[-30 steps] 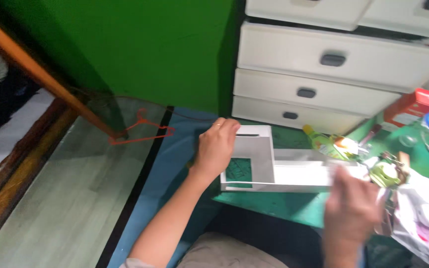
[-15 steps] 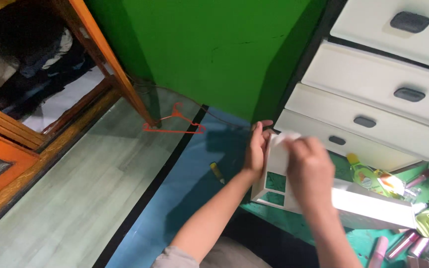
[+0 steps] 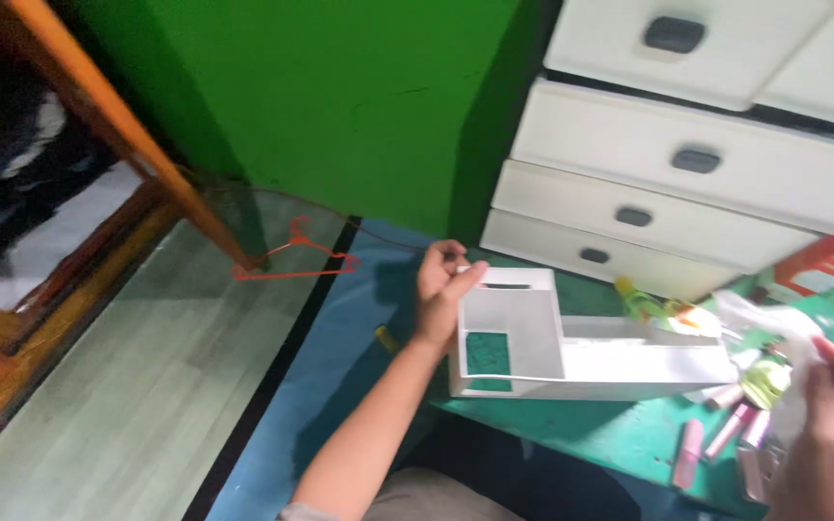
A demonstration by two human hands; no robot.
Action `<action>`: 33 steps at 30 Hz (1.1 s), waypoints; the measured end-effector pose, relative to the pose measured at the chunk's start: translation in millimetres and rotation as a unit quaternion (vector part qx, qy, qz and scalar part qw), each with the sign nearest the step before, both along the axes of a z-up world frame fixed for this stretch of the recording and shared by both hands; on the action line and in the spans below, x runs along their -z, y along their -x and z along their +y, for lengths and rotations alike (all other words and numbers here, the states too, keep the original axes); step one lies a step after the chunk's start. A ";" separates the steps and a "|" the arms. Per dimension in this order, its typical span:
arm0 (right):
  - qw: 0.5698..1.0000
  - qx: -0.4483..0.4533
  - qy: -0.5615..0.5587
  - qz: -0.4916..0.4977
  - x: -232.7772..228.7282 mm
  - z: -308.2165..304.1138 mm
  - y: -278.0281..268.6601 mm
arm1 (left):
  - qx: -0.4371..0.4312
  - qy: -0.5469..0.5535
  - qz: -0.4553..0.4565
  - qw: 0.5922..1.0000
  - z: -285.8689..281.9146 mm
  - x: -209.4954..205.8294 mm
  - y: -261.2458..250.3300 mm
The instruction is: Cleaning and assembling a modular plastic desk organizer and putting away stationary items.
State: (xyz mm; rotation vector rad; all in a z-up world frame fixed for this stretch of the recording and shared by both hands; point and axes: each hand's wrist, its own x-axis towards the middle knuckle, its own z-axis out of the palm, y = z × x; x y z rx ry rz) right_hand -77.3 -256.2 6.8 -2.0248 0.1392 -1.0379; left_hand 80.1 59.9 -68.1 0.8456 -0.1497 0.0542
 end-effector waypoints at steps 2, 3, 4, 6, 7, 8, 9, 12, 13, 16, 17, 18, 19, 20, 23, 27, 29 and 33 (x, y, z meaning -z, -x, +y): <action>0.977 -0.022 -0.208 -0.051 24.5 -19.9 14.7 | 0.015 0.018 -0.001 1.000 4.5 -3.6 3.1; 0.969 -0.038 -0.239 -0.048 33.8 -21.9 19.3 | 0.030 0.041 -0.003 0.999 7.5 -3.7 3.2; 0.960 -0.055 -0.269 -0.047 43.0 -24.5 23.9 | 0.044 0.063 -0.005 0.997 10.0 -4.0 3.1; 0.954 -0.060 -0.287 -0.061 19.2 4.2 27.4 | 0.063 0.086 0.002 0.994 -0.8 -1.7 8.2; 0.947 -0.080 -0.304 -0.068 6.5 19.0 26.7 | 0.066 0.108 0.012 0.992 -4.5 -0.9 10.9; 0.948 -0.071 -0.303 -0.074 -6.8 27.9 29.3 | 0.077 0.108 0.010 0.991 -11.9 7.3 12.6; 0.979 -0.037 -0.186 -0.070 -19.5 37.9 30.1 | 0.071 0.110 0.028 0.991 -16.5 16.0 14.9; 0.998 0.024 0.030 -0.051 -61.9 68.9 29.4 | 0.059 0.018 0.019 0.998 -21.8 70.4 0.6; 0.990 0.042 0.128 -0.036 -76.5 80.0 28.5 | 0.045 -0.074 -0.005 0.996 -20.0 94.7 -5.3; 0.982 0.034 0.187 0.006 -104.0 109.6 24.5 | -0.025 -0.318 -0.122 0.940 -8.9 39.5 18.7; 0.982 0.029 0.187 0.002 -105.6 113.7 22.3 | -0.030 -0.320 -0.123 0.939 -8.4 -15.9 33.4; 0.980 0.001 0.199 -0.006 -107.0 118.6 19.9 | 0.002 -0.314 -0.226 0.922 -4.1 -67.8 57.6; 0.977 -0.028 0.213 -0.010 -108.4 123.5 19.1 | 0.036 -0.305 -0.322 0.895 3.1 -113.3 93.4; 0.976 -0.034 0.214 -0.009 -110.0 132.0 19.1 | 0.031 -0.306 -0.319 0.896 1.0 -111.2 102.3; 0.976 -0.045 0.211 0.016 -110.0 152.4 24.4 | 0.028 -0.419 -0.358 0.834 -8.2 -90.1 124.3; 0.949 -0.119 0.290 -0.042 -98.1 142.3 31.3 | 0.051 -0.425 -0.327 0.843 -8.1 -62.7 131.1; 0.949 -0.134 0.284 -0.006 -93.7 124.3 31.7 | 0.073 -0.379 -0.318 0.866 -4.3 -65.7 134.7; 0.954 0.046 0.293 0.051 -82.4 112.3 35.6 | 0.067 -0.332 -0.338 0.878 -5.5 -67.4 133.4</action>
